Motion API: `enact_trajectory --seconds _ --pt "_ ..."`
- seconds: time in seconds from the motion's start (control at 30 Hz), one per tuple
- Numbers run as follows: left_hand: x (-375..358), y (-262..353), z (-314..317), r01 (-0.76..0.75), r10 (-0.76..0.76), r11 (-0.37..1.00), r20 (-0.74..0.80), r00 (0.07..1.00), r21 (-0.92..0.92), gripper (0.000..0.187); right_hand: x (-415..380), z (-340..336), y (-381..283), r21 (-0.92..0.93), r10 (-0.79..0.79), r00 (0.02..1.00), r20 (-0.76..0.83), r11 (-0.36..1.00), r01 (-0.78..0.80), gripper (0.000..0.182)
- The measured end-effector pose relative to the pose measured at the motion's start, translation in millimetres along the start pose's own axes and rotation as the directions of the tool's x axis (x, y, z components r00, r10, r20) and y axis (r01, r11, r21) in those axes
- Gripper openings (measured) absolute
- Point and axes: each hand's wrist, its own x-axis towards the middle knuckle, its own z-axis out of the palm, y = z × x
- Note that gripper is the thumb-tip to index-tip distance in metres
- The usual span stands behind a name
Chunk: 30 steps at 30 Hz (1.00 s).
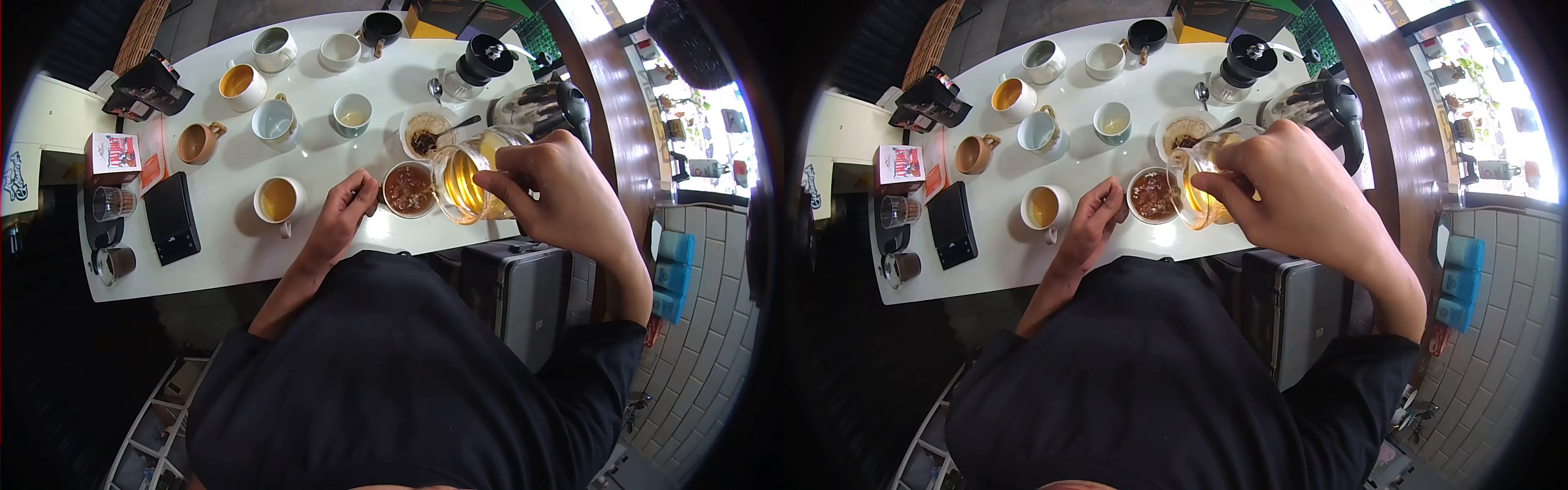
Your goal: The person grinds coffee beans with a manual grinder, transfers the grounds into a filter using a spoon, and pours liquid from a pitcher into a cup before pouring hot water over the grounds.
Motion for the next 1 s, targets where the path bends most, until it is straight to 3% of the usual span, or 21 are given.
enact_trajectory --seconds 0.1,0.33,0.7,0.8,1.0 --pt "-1 1 -1 0.008 -0.008 1.000 0.025 1.000 0.018 0.030 3 0 -4 -0.026 0.014 0.998 0.056 1.000 -0.013 0.028" --pt "-3 -3 -5 0.012 -0.011 0.999 0.034 0.999 -0.042 0.028 7 7 -5 -0.006 -0.007 1.000 0.019 1.000 0.007 0.029" --pt "-5 -14 -22 -0.024 0.024 0.995 -0.008 1.000 -0.097 0.027 -13 50 36 0.323 0.143 0.984 -0.108 0.941 -0.101 0.036" --pt "-3 -22 -29 -0.029 0.028 0.995 -0.008 1.000 -0.093 0.027 -26 70 56 0.567 0.232 0.956 -0.179 0.819 -0.093 0.044" --pt "4 -53 -39 -0.008 -0.011 0.985 -0.107 0.994 -0.173 0.025 -48 103 62 0.710 0.359 0.866 -0.348 0.704 -0.007 0.043"
